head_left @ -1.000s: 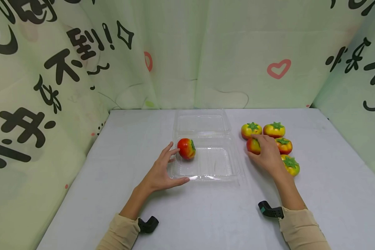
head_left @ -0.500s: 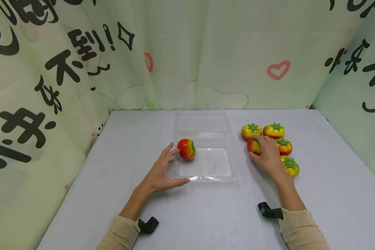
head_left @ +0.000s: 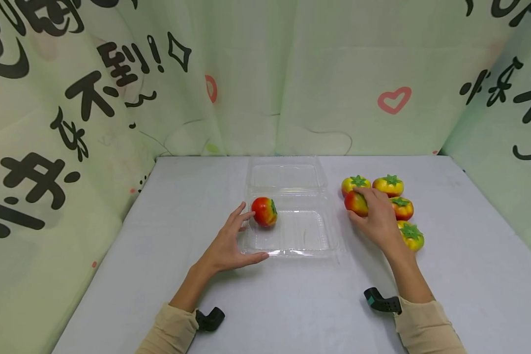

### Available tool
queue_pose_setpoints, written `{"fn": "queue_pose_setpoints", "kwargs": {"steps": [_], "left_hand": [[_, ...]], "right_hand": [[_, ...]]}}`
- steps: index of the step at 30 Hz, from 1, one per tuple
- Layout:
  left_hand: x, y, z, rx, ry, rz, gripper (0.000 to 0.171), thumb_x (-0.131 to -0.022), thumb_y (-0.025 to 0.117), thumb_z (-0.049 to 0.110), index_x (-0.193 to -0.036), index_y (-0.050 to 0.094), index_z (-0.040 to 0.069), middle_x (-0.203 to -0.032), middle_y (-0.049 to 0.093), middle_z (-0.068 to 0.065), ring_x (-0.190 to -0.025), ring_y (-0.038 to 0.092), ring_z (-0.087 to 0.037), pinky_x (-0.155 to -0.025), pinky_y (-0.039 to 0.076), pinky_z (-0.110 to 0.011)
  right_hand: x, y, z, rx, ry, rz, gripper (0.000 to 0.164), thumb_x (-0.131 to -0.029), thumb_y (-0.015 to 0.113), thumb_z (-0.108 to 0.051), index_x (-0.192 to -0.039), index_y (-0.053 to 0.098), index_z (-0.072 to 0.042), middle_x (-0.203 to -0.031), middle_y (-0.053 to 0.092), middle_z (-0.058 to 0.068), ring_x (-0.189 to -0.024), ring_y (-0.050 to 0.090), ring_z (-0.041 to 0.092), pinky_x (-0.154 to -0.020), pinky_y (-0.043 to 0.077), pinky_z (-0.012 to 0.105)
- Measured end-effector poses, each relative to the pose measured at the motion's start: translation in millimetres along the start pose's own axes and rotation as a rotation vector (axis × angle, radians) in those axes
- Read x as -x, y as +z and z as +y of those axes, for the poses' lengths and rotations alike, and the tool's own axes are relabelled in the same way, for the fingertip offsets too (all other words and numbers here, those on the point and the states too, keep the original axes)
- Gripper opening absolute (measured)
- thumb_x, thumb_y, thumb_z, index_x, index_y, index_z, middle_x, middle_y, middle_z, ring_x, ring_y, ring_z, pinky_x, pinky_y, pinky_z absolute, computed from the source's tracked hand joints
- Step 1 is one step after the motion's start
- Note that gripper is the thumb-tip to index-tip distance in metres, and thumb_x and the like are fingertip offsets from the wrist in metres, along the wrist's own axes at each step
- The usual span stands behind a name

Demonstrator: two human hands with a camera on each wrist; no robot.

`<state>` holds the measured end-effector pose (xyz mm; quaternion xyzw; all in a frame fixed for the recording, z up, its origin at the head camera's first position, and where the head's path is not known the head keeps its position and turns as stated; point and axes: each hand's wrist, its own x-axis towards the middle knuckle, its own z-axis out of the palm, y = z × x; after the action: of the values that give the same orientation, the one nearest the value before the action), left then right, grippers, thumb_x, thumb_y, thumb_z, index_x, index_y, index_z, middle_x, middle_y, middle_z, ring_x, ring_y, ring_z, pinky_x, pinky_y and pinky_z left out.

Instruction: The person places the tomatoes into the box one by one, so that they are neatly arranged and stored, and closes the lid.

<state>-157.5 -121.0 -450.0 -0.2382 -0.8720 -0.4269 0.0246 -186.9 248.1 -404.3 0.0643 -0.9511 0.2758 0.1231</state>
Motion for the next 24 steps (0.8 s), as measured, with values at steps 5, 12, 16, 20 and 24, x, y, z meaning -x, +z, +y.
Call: {"fn": "queue_pose_setpoints", "kwargs": {"steps": [5,12,16,20,24], "left_hand": [[0.4,-0.2,-0.2,0.002,0.005,0.003,0.095,-0.074,0.09,0.041,-0.151,0.044,0.008,-0.169,0.021,-0.015,-0.129,0.06,-0.031,-0.105,0.052,-0.045],[0.4,-0.5,0.0,0.007,0.019,0.012,0.094,-0.074,0.09,0.039,-0.151,0.045,0.007,-0.168,0.022,-0.017,-0.131,0.059,-0.032,-0.104,0.052,-0.045],[0.3,-0.7,0.0,0.007,0.023,0.013,0.094,-0.074,0.09,0.038,-0.15,0.045,0.007,-0.168,0.022,-0.017,-0.133,0.057,-0.032,-0.104,0.052,-0.045],[0.4,-0.6,0.1,0.002,0.021,0.011,0.094,-0.074,0.09,0.039,-0.15,0.045,0.007,-0.168,0.022,-0.016,-0.133,0.057,-0.032,-0.104,0.052,-0.045],[0.8,-0.4,0.1,0.003,0.021,0.011,0.093,-0.075,0.089,0.038,-0.15,0.045,0.007,-0.168,0.023,-0.017,-0.131,0.059,-0.032,-0.104,0.053,-0.046]], "right_hand": [[2,-3,-13,-0.017,-0.034,0.025,0.061,-0.086,0.078,-0.004,-0.141,0.051,-0.001,-0.14,0.051,0.028,-0.131,0.042,0.047,-0.104,0.043,0.071],[4,-5,-30,-0.039,-0.109,0.057,0.063,-0.084,0.08,-0.004,-0.14,0.052,-0.001,-0.139,0.053,0.025,-0.13,0.045,0.044,-0.099,0.049,0.068],[5,-7,-40,-0.031,-0.148,0.064,0.063,-0.083,0.081,-0.004,-0.14,0.052,0.0,-0.139,0.054,0.024,-0.13,0.046,0.043,-0.099,0.05,0.067],[6,-6,-49,-0.03,-0.181,0.061,0.064,-0.083,0.082,-0.005,-0.14,0.052,-0.001,-0.138,0.054,0.023,-0.13,0.047,0.042,-0.099,0.05,0.066],[7,-5,-55,-0.044,-0.221,0.064,0.064,-0.083,0.083,-0.007,-0.139,0.053,-0.001,-0.136,0.056,0.022,-0.129,0.049,0.041,-0.099,0.051,0.064]]}}
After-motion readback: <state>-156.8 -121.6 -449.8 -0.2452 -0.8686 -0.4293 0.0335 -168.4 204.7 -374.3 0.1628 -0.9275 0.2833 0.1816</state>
